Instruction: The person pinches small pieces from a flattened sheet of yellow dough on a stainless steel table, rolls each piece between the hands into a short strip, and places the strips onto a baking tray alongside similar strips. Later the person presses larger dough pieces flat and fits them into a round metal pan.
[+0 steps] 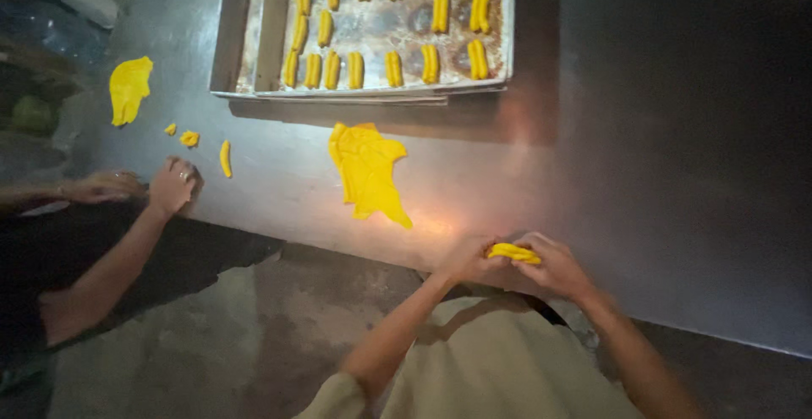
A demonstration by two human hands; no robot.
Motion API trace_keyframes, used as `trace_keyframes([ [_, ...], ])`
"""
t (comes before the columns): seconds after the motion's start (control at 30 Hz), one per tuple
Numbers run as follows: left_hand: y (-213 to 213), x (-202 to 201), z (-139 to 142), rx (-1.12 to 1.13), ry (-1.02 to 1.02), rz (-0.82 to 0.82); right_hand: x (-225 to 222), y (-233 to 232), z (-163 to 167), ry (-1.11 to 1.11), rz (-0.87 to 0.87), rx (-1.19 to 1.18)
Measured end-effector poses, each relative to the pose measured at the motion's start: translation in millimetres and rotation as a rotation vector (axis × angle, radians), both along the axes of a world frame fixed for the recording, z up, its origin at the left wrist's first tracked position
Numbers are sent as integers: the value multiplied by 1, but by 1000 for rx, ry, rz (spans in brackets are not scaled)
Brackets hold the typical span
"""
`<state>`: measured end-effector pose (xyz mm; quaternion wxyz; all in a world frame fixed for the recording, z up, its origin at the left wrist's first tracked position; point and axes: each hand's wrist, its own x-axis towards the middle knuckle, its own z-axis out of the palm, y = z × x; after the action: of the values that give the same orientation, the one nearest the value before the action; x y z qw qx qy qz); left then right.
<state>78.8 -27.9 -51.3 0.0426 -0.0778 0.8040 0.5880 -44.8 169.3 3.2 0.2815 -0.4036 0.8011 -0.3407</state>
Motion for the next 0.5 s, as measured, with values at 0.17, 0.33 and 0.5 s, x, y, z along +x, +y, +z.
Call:
trace_keyframes([
  [0.17, -47, 17, -3, -149, -38, -40, -13, -49, -29, 174, 218, -98],
  [0.33, -108, 55, 6, -245, 154, 18, -42, -117, -21, 333, 322, 54],
  [0.5, -164, 101, 24, -186, 42, 203, -118, -211, 75, 522, 344, -31],
])
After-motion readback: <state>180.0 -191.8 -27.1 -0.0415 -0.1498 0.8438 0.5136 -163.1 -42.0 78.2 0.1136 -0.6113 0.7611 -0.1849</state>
